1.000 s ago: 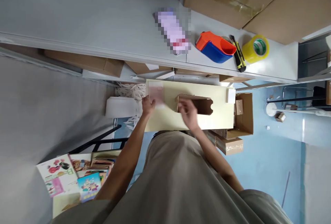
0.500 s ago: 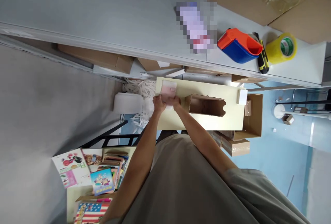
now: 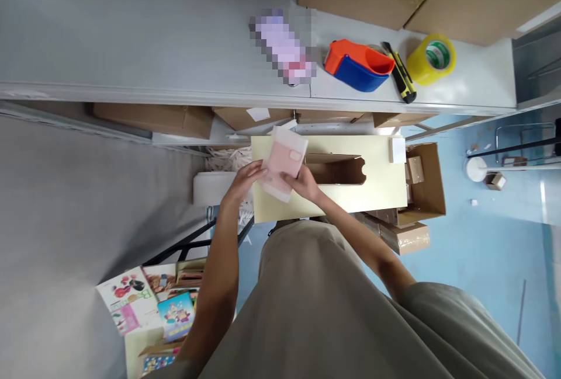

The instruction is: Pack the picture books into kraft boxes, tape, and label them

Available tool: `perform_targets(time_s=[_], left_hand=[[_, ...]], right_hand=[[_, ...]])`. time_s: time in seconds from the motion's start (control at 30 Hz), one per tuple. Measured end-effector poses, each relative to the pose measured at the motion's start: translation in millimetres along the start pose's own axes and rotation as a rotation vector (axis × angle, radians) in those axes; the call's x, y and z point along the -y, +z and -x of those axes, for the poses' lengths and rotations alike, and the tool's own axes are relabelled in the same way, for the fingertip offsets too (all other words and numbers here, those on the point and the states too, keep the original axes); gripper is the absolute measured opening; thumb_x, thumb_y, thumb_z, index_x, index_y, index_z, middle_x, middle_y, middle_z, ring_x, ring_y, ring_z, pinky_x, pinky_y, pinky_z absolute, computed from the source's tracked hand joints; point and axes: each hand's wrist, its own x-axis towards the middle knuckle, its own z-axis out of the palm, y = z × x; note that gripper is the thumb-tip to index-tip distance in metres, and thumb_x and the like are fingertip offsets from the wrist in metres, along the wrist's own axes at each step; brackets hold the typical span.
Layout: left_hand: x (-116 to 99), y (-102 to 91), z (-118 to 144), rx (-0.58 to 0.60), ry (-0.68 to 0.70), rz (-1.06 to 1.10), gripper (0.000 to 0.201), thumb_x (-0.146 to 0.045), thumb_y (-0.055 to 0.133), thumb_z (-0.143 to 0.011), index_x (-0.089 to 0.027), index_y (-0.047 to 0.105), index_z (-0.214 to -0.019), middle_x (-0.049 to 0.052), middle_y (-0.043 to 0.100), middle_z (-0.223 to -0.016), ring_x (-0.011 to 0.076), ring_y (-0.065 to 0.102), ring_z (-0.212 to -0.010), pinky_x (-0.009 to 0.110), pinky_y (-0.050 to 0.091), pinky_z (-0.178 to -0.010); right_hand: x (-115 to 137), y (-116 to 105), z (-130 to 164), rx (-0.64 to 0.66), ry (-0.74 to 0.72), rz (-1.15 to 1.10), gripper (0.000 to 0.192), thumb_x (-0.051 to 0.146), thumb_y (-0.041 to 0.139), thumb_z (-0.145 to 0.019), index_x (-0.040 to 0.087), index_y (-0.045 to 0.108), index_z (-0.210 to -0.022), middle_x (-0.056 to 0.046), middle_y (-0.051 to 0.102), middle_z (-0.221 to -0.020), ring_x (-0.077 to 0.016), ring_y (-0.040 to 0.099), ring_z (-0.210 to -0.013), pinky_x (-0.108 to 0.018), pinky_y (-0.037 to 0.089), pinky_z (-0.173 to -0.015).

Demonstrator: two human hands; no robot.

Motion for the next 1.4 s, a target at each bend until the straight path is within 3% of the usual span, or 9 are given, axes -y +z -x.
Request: perform_targets(time_s=[0.13, 0.3, 0.5, 0.63, 0.7, 0.8, 0.97, 1.17, 1.4], left_hand=[[-61.0, 38.5, 15.3, 0.14, 0.138, -0.15, 0.066, -0.078, 0.097, -0.072, -0.021, 0.09, -0.104, 0.01, 0.089, -0.107, 0.0336, 0.083, -0.107, 0.044, 0.07, -0.098], [-115.3, 112.2, 22.4, 0.159, 0.351, -0.216, 0.061, -0.076, 0.094, -0.08, -0.019, 0.089, -0.102, 0.009, 0.088, -0.103, 0.0317, 0.084, -0.102, 0.042, 0.072, -0.092], [-151.9, 172.5, 27.3, 0.131, 0.496, -0.347, 0.039, -0.053, 0.085, -0.096, -0.016, 0.086, -0.106, 0.007, 0.085, -0.103, 0.0271, 0.084, -0.098, 0.039, 0.071, -0.091], [-167.8, 191.1, 31.3, 0.086, 0.565, -0.509, 0.022, -0.036, 0.081, -0.097, -0.018, 0.086, -0.108, 0.004, 0.084, -0.103, 0.0248, 0.083, -0.1, 0.039, 0.069, -0.101], [-169.9, 198.4, 32.1, 0.085, 0.603, -0.61, 0.017, -0.029, 0.078, -0.096, -0.019, 0.087, -0.107, 0.003, 0.085, -0.105, 0.0256, 0.083, -0.105, 0.041, 0.066, -0.107], [-163.1, 206.9, 29.5, 0.122, 0.622, -0.745, 0.016, -0.023, 0.074, -0.095, -0.021, 0.087, -0.105, 0.004, 0.087, -0.112, 0.0276, 0.082, -0.111, 0.042, 0.063, -0.113], [-133.7, 212.5, 18.2, 0.144, 0.586, -0.876, 0.017, -0.02, 0.07, -0.098, -0.023, 0.086, -0.104, 0.005, 0.088, -0.115, 0.0268, 0.081, -0.111, 0.038, 0.06, -0.113], [-91.0, 221.7, 2.2, 0.144, 0.493, -0.961, 0.021, -0.021, 0.067, -0.1, -0.025, 0.088, -0.104, 0.007, 0.09, -0.117, 0.03, 0.083, -0.111, 0.041, 0.06, -0.111], [-58.5, 227.2, -10.3, 0.155, 0.386, -1.004, 0.021, -0.019, 0.071, -0.096, -0.026, 0.09, -0.103, 0.01, 0.091, -0.113, 0.037, 0.085, -0.112, 0.057, 0.054, -0.122]], right_hand=[[18.0, -67.6, 42.2, -0.037, -0.025, -0.121, 0.065, 0.081, 0.081, -0.091, 0.019, 0.073, -0.112, -0.014, 0.083, -0.112, -0.0313, 0.077, -0.103, -0.044, 0.068, -0.089], [32.4, -124.3, 72.5, -0.176, -0.039, -0.131, 0.073, 0.085, 0.085, -0.087, 0.017, 0.077, -0.115, -0.018, 0.083, -0.123, -0.0373, 0.078, -0.116, -0.053, 0.071, -0.102], [37.9, -188.0, 81.6, -0.203, -0.05, -0.129, 0.075, 0.084, 0.087, -0.087, 0.016, 0.079, -0.117, -0.017, 0.084, -0.122, -0.0361, 0.077, -0.119, -0.055, 0.072, -0.103], [37.1, -245.0, 70.9, -0.335, -0.189, -0.003, 0.075, 0.08, 0.078, -0.098, 0.023, 0.072, -0.147, -0.012, 0.08, -0.132, -0.0314, 0.077, -0.126, -0.05, 0.07, -0.104], [35.7, -263.8, 63.9, -0.331, -0.218, 0.102, 0.076, 0.071, 0.079, -0.102, 0.027, 0.064, -0.161, -0.009, 0.079, -0.132, -0.0273, 0.078, -0.121, -0.044, 0.069, -0.102], [33.3, -269.5, 58.5, -0.203, -0.235, 0.306, 0.072, 0.051, 0.08, -0.106, 0.029, 0.059, -0.17, -0.007, 0.081, -0.133, -0.0253, 0.077, -0.118, -0.039, 0.066, -0.105], [23.0, -245.8, 58.7, -0.014, -0.172, 0.633, 0.038, 0.023, 0.063, -0.113, 0.026, 0.081, -0.146, -0.008, 0.081, -0.14, -0.0299, 0.079, -0.124, -0.04, 0.06, -0.112], [-0.5, -228.7, 50.5, 0.049, -0.02, 0.846, 0.035, 0.023, 0.061, -0.116, 0.029, 0.085, -0.14, -0.011, 0.083, -0.145, -0.0334, 0.08, -0.122, -0.041, 0.06, -0.107], [-22.6, -224.7, 41.7, 0.202, -0.068, 1.045, 0.035, 0.007, 0.056, -0.109, 0.017, 0.09, -0.112, -0.02, 0.088, -0.118, -0.0354, 0.072, -0.127, -0.047, 0.05, -0.114]])
